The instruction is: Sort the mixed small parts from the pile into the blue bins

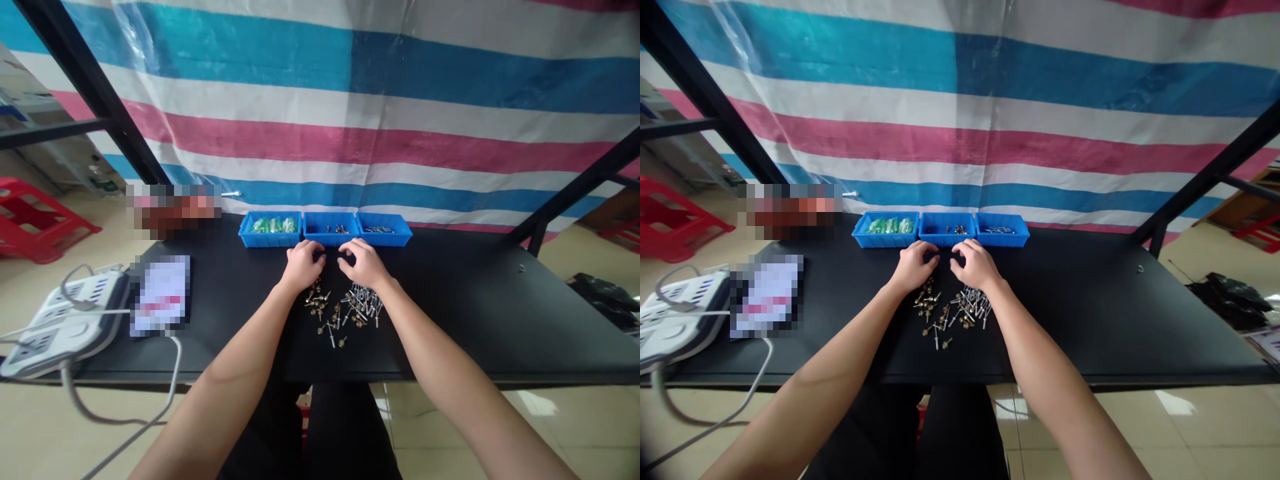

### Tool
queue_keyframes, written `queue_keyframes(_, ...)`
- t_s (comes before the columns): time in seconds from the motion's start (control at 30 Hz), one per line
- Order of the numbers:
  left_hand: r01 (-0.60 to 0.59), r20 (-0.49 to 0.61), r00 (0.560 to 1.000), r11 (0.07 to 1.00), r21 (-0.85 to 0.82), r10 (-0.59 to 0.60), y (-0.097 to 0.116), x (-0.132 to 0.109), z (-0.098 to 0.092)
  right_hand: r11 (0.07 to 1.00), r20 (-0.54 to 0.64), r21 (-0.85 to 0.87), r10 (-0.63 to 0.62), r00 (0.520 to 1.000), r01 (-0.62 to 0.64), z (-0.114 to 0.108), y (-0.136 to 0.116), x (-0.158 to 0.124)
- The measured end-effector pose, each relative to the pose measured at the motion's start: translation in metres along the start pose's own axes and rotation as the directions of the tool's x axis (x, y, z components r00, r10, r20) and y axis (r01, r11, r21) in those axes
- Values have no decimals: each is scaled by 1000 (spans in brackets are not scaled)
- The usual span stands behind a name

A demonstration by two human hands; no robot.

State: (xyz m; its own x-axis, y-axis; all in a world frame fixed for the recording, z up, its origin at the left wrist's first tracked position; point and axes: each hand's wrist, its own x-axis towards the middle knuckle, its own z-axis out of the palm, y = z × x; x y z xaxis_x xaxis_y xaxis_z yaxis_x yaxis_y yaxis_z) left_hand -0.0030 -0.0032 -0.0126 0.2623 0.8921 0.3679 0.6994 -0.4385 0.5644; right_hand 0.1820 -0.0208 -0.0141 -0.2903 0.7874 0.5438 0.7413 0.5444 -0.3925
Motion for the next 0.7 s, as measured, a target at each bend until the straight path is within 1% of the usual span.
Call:
queue_keyframes(0.13,-15,-13,1000,1000,-14,15,-3,1,2,1000,196,21,-13,981,9,0,-8,-2)
queue_keyframes(0.23,13,-29,999,1000,-8,-14,-6,2,4,998,273,39,-50,961,40,2,-15,-4)
queue_keyframes(0.37,76,-50,996,997,7,-76,-9,3,5,991,338,75,-126,933,107,5,-25,-5)
queue_keyframes(0.5,84,-48,995,996,22,-83,-9,3,5,986,390,81,-163,906,143,7,-29,-5)
queue_keyframes(0.7,79,-16,997,996,36,-78,-6,3,4,983,360,115,-172,917,139,10,-25,-6)
